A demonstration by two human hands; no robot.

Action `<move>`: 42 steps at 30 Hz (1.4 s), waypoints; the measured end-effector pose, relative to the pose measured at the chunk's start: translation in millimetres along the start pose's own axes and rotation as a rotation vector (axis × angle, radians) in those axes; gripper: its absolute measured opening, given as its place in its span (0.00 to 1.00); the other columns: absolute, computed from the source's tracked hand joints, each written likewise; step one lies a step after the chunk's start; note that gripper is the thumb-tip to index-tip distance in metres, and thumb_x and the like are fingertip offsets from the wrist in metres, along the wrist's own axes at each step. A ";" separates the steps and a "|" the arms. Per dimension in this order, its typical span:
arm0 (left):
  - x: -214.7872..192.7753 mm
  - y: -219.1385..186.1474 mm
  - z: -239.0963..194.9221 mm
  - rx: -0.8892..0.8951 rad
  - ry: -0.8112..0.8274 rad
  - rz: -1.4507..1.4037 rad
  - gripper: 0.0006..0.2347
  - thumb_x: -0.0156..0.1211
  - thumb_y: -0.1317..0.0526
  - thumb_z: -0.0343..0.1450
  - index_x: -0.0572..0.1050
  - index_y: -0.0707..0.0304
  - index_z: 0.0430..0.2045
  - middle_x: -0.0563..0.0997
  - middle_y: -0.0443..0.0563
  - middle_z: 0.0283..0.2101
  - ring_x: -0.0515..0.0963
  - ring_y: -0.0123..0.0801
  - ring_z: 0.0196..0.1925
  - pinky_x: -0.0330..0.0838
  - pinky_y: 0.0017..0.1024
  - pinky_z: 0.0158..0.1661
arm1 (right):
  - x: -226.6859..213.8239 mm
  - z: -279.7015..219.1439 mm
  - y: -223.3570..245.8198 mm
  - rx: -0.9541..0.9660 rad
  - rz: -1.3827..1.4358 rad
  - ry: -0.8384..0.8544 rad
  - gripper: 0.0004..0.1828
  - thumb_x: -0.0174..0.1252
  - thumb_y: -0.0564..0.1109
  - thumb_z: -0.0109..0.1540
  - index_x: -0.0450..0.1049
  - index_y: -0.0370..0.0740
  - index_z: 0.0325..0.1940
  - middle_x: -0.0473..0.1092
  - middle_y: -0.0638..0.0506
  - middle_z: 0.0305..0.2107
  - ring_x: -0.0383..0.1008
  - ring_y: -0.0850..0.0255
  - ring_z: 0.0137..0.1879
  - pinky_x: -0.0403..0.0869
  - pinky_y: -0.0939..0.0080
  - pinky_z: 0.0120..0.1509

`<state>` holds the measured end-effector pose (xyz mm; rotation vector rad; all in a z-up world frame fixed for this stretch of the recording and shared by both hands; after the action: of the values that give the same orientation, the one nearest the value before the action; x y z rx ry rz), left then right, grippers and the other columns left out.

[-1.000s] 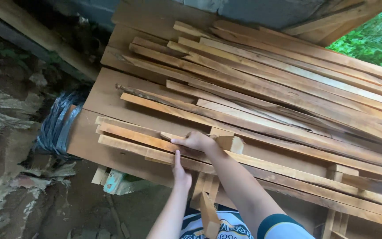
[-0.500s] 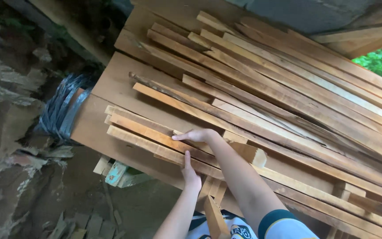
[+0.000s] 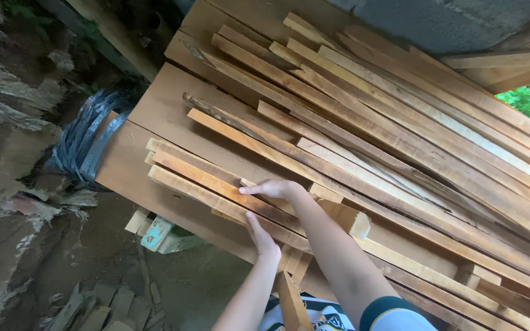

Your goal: The person arranges several thin wooden planks on a workbench and secures them into a bundle using a black strap. They wrap the strap around the wood and tighten it by hand to hold the pieces together.

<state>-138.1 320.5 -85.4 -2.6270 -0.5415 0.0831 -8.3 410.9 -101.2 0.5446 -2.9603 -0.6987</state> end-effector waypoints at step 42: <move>88.4 174.7 -207.7 1.175 1.270 2.814 0.60 0.76 0.40 0.57 0.34 0.67 0.75 0.40 0.64 0.79 0.42 0.60 0.79 0.37 0.62 0.72 | 54.8 -306.5 -403.6 0.078 -0.545 -1.097 0.74 0.73 0.77 0.34 0.54 0.53 0.78 0.61 0.54 0.66 0.57 0.52 0.73 0.51 0.42 0.78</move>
<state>36.8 124.2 25.6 -0.0534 2.3690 -0.2700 111.4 -75.5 -6.5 1.3842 -3.8448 -1.2505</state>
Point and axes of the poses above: each hand's wrist, its own z-axis towards the middle knuckle, its own x-axis out of the palm, y = z × x, the point moved 5 cm from there along z, towards the middle knuckle
